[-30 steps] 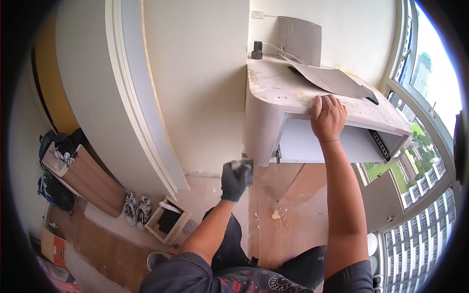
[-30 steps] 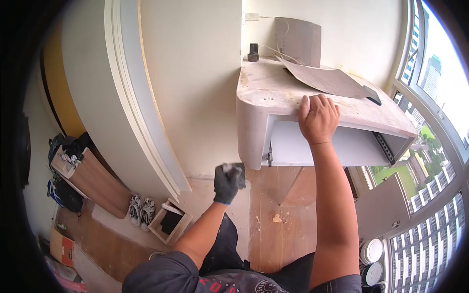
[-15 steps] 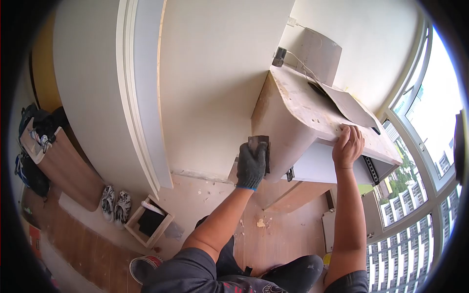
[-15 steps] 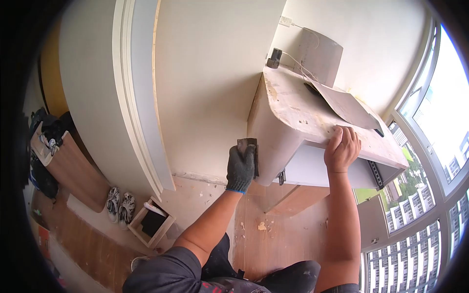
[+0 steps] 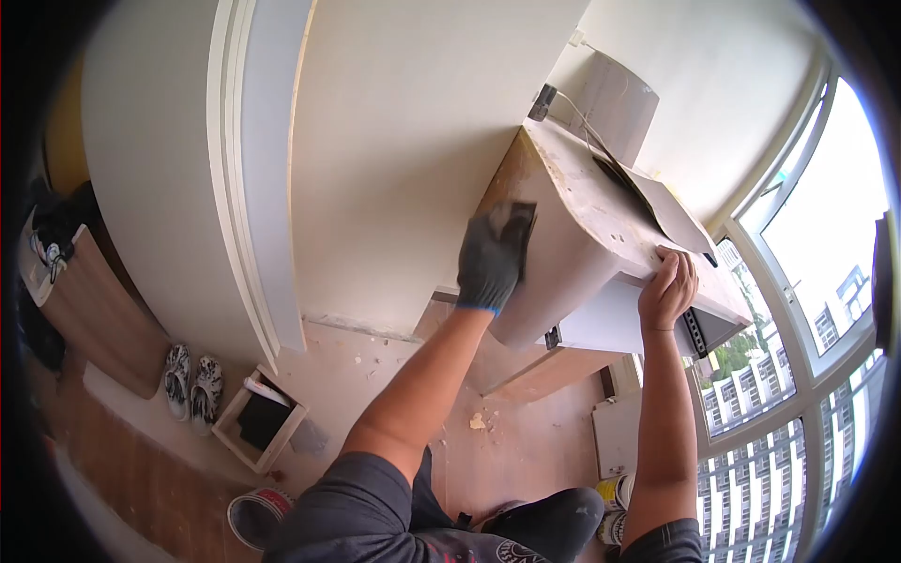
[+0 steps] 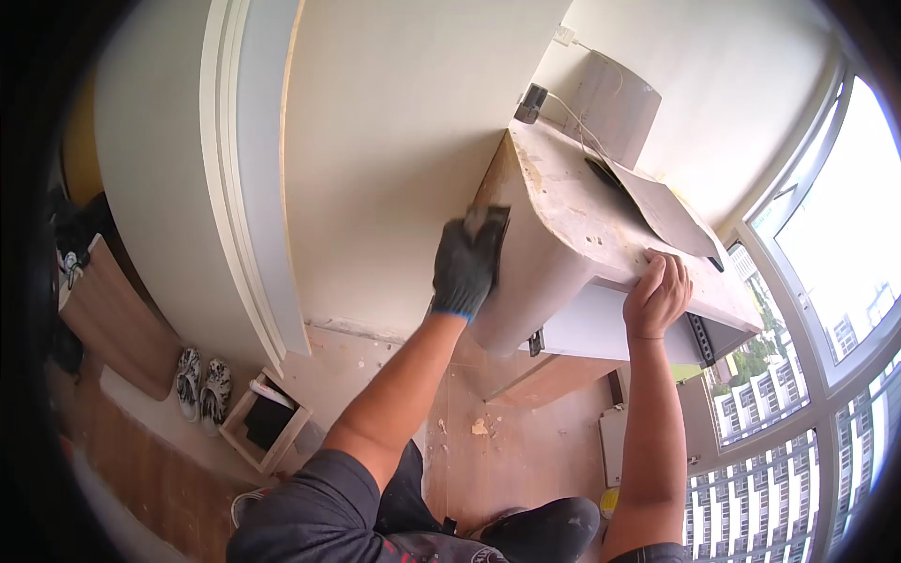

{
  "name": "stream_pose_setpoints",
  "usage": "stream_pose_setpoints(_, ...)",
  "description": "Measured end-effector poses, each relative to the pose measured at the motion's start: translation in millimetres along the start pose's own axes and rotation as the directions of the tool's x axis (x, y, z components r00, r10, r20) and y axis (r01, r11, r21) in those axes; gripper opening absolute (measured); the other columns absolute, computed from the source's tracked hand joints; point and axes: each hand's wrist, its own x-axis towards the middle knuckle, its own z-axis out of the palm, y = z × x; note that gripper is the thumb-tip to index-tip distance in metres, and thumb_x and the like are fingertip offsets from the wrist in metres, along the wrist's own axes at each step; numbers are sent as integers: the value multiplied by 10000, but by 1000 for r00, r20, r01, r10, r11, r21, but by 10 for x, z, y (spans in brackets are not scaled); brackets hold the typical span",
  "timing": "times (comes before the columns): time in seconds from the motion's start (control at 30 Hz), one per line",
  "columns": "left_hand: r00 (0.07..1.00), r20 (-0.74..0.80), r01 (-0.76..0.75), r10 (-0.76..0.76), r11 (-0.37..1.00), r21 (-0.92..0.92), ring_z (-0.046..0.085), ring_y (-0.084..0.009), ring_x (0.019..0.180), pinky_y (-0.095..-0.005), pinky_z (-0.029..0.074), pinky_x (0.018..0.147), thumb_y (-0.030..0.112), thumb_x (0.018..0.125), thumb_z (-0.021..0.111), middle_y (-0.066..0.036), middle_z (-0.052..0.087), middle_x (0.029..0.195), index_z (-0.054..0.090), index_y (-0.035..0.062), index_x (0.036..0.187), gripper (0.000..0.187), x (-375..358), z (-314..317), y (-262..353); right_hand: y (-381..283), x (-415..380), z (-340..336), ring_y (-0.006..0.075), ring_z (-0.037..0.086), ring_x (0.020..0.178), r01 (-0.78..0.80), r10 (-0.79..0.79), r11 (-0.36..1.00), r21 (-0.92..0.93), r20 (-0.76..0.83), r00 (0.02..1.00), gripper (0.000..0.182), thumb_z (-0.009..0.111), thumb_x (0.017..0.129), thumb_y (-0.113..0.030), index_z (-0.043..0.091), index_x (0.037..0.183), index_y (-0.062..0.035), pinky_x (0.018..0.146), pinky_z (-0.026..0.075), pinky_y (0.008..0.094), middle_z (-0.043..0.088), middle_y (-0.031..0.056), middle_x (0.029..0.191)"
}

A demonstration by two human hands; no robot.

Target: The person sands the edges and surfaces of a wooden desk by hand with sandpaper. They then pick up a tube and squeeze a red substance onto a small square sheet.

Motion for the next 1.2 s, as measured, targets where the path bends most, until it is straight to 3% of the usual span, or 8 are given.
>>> stream_pose_setpoints(0.17,994,60,-98,92,991,88,665,-426,962,-458,517,828,620,906,599,-312,678,989,626,-70,1018,699,685,193,359,-4,-3,-31,304,637,906,-14,14,1000,-15,22,1000,359,405,993,-212,699,882,-36,849,438,390,699,100,909)
stream_pose_setpoints(0.3,972,109,201,-208,977,72,651,-454,955,-480,511,848,523,900,664,-306,670,970,618,-72,1003,605,-119,-106,-565,15,10,24,300,638,902,-16,16,1000,-17,-7,1000,354,409,990,-210,700,876,-44,845,438,389,702,96,912)
stream_pose_setpoints(0.4,994,51,96,-98,995,28,656,-444,944,-478,511,846,506,889,691,-294,676,958,625,-64,992,583,-265,-151,-630,23,-15,21,308,634,894,-4,4,1000,-4,-11,1000,350,408,990,-198,700,874,-44,846,441,397,698,101,907)
stream_pose_setpoints(0.53,995,89,-52,47,998,46,631,-447,1035,-487,486,911,572,892,643,-308,658,1056,619,-59,1063,654,476,81,330,45,-20,18,324,629,892,-19,20,1000,-16,13,1000,352,404,996,-198,702,884,-48,860,441,405,692,118,904)
stream_pose_setpoints(0.83,962,70,247,-263,952,180,666,-468,950,-478,518,839,570,885,644,-331,670,986,585,-121,1039,710,-104,-208,-815,44,-22,21,324,630,892,-30,30,999,-12,17,999,358,404,999,-215,697,880,-48,851,440,410,692,108,897)
stream_pose_setpoints(0.97,995,80,52,-64,987,151,655,-462,989,-481,509,847,549,913,618,-340,663,1002,599,-53,1074,624,290,24,61,49,-23,19,335,629,900,-20,21,1000,-10,19,1000,380,389,1007,-229,699,889,-43,855,444,417,693,116,904)
stream_pose_setpoints(1.07,986,97,124,-135,986,112,647,-468,1003,-479,509,855,556,923,603,-335,667,998,608,-16,1101,599,237,-29,50,25,-18,14,346,627,913,-29,30,999,-22,31,999,400,377,1012,-240,699,890,-38,859,448,425,694,126,913)
stream_pose_setpoints(1.2,914,99,371,-394,908,194,676,-441,974,-473,518,851,625,907,589,-331,681,997,581,-147,1075,789,-267,-171,-1256,46,-1,25,321,629,913,-40,41,999,-27,18,999,369,393,997,-233,700,888,-61,853,439,413,695,95,917)
